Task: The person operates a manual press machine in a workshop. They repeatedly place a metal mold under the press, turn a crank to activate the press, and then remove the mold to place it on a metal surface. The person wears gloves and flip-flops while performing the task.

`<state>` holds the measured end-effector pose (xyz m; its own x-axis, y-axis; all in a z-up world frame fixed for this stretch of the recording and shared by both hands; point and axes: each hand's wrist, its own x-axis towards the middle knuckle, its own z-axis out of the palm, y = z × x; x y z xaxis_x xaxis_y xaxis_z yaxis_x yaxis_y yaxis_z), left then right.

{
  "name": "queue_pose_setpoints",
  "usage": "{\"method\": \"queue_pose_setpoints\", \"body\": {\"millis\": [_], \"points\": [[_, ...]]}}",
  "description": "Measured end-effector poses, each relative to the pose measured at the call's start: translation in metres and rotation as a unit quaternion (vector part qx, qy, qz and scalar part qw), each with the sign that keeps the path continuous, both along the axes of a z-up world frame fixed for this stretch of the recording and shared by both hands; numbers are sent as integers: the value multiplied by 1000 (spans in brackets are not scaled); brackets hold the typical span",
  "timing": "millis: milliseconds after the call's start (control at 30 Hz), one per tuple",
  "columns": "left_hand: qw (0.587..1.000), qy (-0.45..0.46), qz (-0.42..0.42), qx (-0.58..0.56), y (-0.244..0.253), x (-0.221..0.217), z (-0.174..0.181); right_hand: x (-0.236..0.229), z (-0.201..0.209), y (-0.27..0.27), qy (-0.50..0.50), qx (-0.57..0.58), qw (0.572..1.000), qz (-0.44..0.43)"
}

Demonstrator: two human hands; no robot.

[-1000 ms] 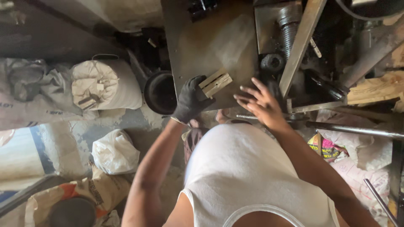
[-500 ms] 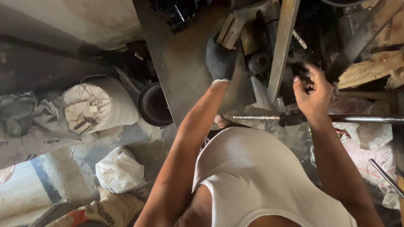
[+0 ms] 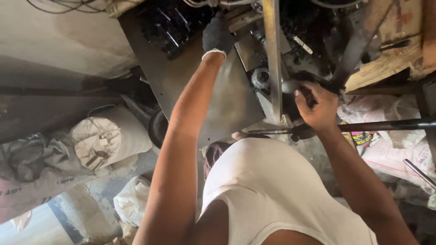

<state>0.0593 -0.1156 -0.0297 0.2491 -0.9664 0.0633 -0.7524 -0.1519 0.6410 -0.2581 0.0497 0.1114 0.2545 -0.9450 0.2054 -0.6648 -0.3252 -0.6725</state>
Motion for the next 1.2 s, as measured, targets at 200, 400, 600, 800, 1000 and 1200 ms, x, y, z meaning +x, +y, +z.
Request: {"method": "queue_pose_setpoints", "body": {"millis": [200,400,600,800,1000,1200], "points": [[992,123,0,-33,-2,-6,-9,0,-5,-3,3,-95,995,29],[977,206,-14,-42,20,-5,2,-7,-8,-1,-8,-85,996,3],[966,254,3,-50,-2,-34,1,-3,-9,-2,7,-70,997,-35],[952,299,-32,-47,-9,-36,-28,-6,-13,5,-28,-56,995,-74],[955,275,15,-107,45,-50,-48,-15,-6,2,-306,28,950,-48],[964,-80,-183,-177,207,-22,-45,-117,59,73,-150,-278,946,-66]]}}
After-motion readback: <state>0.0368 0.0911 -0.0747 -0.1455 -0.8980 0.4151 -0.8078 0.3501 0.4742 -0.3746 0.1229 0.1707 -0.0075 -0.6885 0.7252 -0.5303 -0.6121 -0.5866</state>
